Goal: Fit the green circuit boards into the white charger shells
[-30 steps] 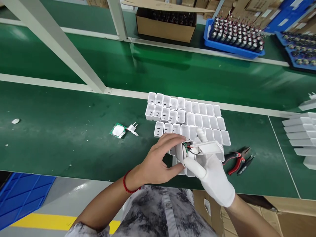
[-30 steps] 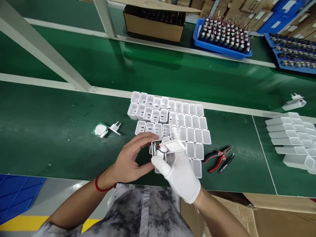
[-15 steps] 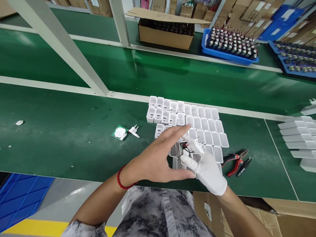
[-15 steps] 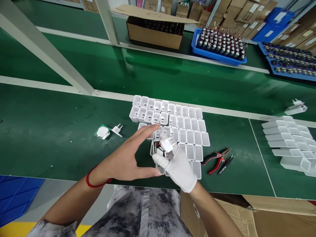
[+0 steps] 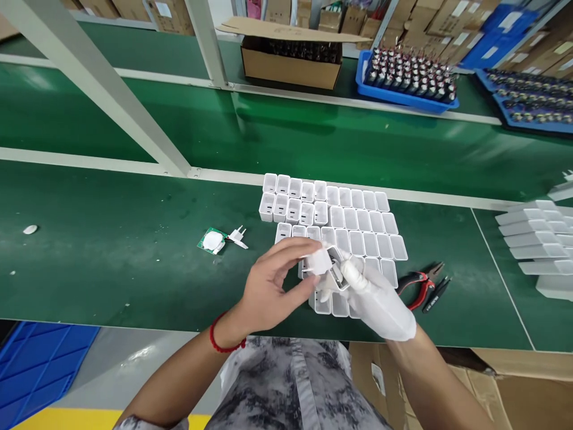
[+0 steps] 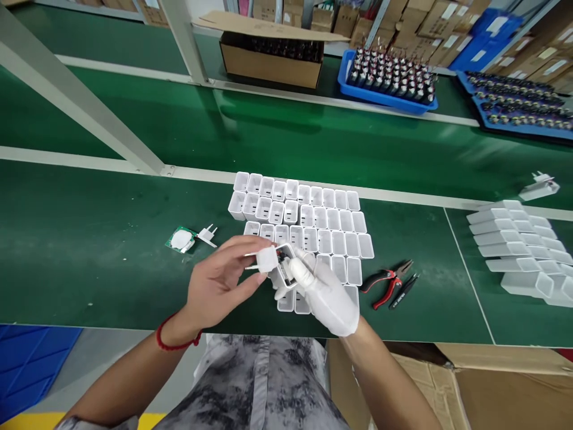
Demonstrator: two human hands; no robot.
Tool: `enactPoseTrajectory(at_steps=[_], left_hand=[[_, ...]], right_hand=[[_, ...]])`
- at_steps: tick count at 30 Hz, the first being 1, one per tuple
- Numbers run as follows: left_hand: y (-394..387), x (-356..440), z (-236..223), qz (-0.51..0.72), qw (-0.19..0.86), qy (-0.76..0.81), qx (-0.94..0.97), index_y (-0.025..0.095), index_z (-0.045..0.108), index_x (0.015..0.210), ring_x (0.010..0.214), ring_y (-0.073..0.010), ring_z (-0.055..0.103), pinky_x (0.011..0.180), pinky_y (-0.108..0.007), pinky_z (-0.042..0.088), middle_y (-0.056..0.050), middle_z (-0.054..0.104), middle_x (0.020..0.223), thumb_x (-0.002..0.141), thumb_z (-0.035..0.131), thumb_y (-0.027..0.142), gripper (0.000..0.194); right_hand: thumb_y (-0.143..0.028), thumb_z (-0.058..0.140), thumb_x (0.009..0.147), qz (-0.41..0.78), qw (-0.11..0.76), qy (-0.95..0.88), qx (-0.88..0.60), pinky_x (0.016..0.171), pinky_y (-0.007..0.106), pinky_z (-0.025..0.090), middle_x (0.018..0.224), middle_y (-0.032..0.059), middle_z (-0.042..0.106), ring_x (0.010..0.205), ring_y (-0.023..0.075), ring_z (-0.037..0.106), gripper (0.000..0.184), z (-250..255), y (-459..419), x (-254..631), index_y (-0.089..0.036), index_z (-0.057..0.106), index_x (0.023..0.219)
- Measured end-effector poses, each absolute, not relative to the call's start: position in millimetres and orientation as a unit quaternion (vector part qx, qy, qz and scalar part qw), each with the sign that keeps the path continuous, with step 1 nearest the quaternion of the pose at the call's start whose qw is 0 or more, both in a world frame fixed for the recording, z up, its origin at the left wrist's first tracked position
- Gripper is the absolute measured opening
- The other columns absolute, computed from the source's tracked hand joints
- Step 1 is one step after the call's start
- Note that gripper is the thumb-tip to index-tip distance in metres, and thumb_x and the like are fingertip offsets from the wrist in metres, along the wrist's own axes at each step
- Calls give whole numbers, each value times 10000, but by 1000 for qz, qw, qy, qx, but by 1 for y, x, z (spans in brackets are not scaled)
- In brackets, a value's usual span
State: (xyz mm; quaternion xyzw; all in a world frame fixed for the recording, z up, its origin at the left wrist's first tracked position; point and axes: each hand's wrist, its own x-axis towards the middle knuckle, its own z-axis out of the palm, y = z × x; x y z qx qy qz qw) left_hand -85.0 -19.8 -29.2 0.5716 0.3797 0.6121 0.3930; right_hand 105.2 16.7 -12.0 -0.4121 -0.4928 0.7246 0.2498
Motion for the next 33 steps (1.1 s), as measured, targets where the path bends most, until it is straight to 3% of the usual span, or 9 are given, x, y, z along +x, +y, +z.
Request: enactPoseTrajectory(at_steps=[2, 5, 9, 15, 19, 24, 29, 33], left_hand=[[-25, -79, -37, 610, 353, 387, 595, 227, 619, 1191, 1198, -277, 658, 974, -429, 619, -128, 612, 1230, 862, 740, 204, 351], [-28, -73, -45, 596, 291, 405, 630, 217, 552, 1164, 1256, -319, 630, 1028, -489, 587, -152, 585, 1283, 787, 832, 240, 470], [-26, -70, -52, 599, 238, 402, 650, 197, 525, 1124, 1241, -295, 659, 983, -416, 623, -164, 625, 1264, 841, 765, 145, 375], [-25, -59, -61, 620, 173, 401, 652, 185, 505, 1131, 1232, -295, 665, 1025, -439, 606, -157, 620, 1232, 807, 810, 213, 446], [-24, -53, -64, 636, 133, 407, 641, 197, 509, 1084, 1184, -273, 694, 1006, -430, 617, -128, 641, 1186, 810, 786, 161, 391], [-23, -54, -63, 625, 141, 423, 641, 180, 507, 1080, 1173, -278, 699, 1006, -421, 615, -160, 655, 1191, 792, 773, 136, 394], [-23, -61, -60, 620, 228, 428, 617, 199, 482, 1092, 1201, -300, 688, 944, -392, 639, -177, 626, 1245, 795, 796, 170, 434], [-20, -65, -57, 630, 245, 392, 624, 201, 488, 1091, 1229, -303, 672, 948, -391, 640, -179, 620, 1267, 799, 801, 171, 429]], right_hand=[[-657, 577, 907, 710, 265, -494, -427, 962, 457, 555, 1120, 78, 725, 904, 225, 690, 644, -13, 14, 103, -260, 576, 1414], [-671, 581, 901, 694, 277, -497, -441, 1151, 487, 416, 1259, 59, 697, 1201, 264, 627, 624, -11, 12, 100, -290, 602, 1394], [-627, 621, 902, 683, 287, -501, -448, 1233, 466, 297, 1445, 34, 593, 1423, 271, 453, 619, -11, 9, 95, -317, 567, 1434], [-590, 615, 920, 627, 307, -535, -475, 1235, 513, 292, 1418, -5, 615, 1423, 284, 457, 565, -22, 3, 87, -365, 556, 1436], [-573, 561, 960, 566, 354, -565, -485, 1197, 488, 373, 1379, -7, 644, 1339, 273, 549, 467, -28, -2, 82, -377, 614, 1380], [-635, 578, 924, 601, 364, -508, -498, 1154, 486, 435, 1341, 30, 669, 1257, 284, 615, 550, -34, -1, 79, -327, 629, 1378], [-769, 341, 940, 699, 311, -477, -433, 1138, 494, 451, 1404, 67, 626, 1301, 295, 583, 715, -30, 10, 92, -296, 609, 1405], [-698, 474, 942, 661, 306, -523, -443, 1234, 505, 297, 1421, 50, 613, 1386, 296, 499, 650, -23, 12, 97, -299, 562, 1448]])
